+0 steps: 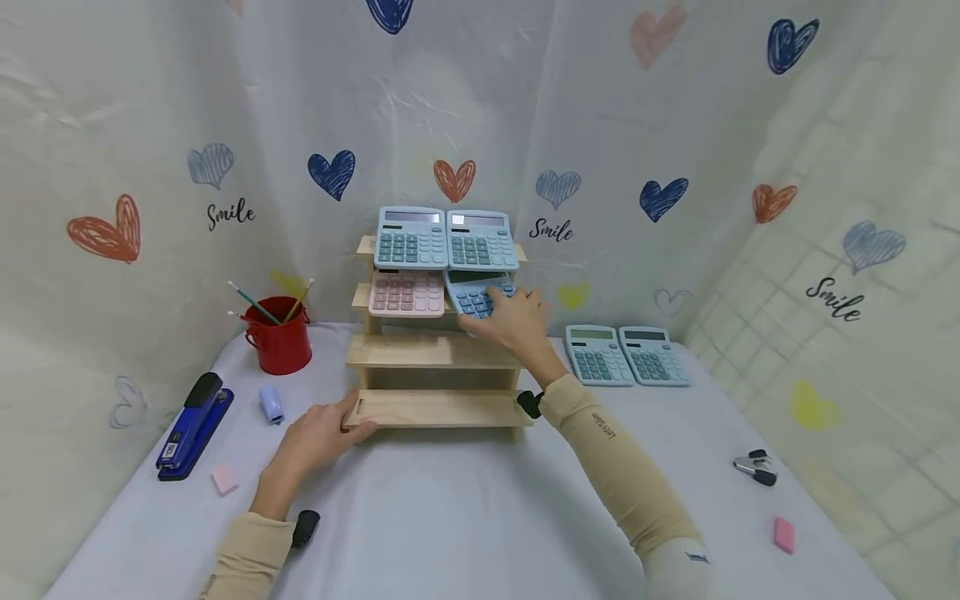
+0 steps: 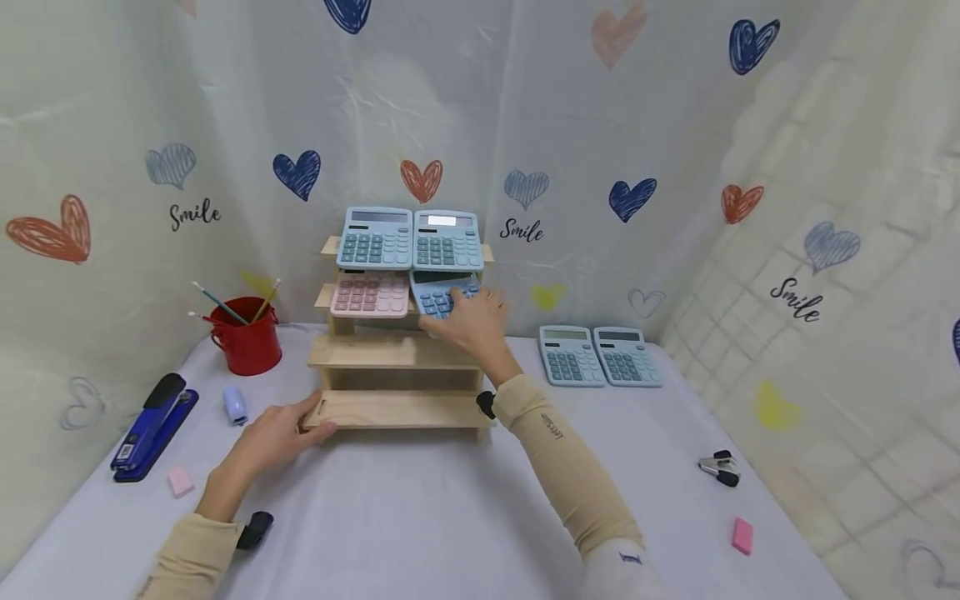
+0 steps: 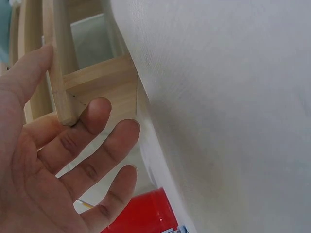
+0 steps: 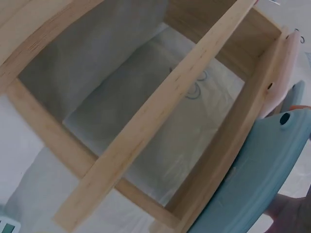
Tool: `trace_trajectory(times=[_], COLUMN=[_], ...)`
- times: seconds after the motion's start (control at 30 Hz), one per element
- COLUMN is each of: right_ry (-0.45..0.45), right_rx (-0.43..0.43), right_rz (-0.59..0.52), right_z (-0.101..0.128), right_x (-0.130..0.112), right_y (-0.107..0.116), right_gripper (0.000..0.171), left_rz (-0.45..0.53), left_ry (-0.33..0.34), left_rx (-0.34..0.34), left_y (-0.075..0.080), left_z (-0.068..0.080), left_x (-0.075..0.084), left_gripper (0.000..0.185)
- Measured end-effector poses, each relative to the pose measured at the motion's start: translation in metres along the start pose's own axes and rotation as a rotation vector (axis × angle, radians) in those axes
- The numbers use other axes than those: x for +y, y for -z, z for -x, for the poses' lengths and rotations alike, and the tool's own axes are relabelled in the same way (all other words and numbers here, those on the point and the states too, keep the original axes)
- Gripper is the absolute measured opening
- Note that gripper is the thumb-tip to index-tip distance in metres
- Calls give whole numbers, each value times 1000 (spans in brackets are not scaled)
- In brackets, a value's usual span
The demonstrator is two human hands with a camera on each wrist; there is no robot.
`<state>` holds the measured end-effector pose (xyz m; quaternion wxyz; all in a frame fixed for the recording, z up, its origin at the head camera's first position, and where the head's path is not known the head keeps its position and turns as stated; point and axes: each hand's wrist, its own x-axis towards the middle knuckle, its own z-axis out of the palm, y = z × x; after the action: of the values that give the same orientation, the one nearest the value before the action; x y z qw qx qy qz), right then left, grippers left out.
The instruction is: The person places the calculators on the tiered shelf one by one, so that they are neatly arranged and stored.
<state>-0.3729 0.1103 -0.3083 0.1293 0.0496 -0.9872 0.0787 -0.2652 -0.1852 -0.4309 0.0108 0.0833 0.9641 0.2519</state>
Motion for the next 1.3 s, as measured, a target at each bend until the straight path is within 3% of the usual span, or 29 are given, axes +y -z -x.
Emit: trace_trajectory(times=[0.2,0.47,0.9,1.1,1.3], right_ry=[-34,-5,-23,-25,21], right_rx=[18,-77,-13,5,41], right_rz=[33,-77,-113,-170,-235], right_z=[-8,-10,-21,-18,0], right_x=[-11,-11,-9,1,34], right_y=[-7,-3,-16,-16,-8], right_gripper=[97,102,100,100,90], left_rz=[-8,-29,-24,-24,-38], left_ry=[1,-15,-15,-15,-25], left_rx=[13,34,27,31,36], left_y=[-3,0,-3,-4,-2], left_z=[-2,-2,-6,-8,-6], left_x=[-1,-4,-1,0,-4], left_gripper=[82,83,82,82,82])
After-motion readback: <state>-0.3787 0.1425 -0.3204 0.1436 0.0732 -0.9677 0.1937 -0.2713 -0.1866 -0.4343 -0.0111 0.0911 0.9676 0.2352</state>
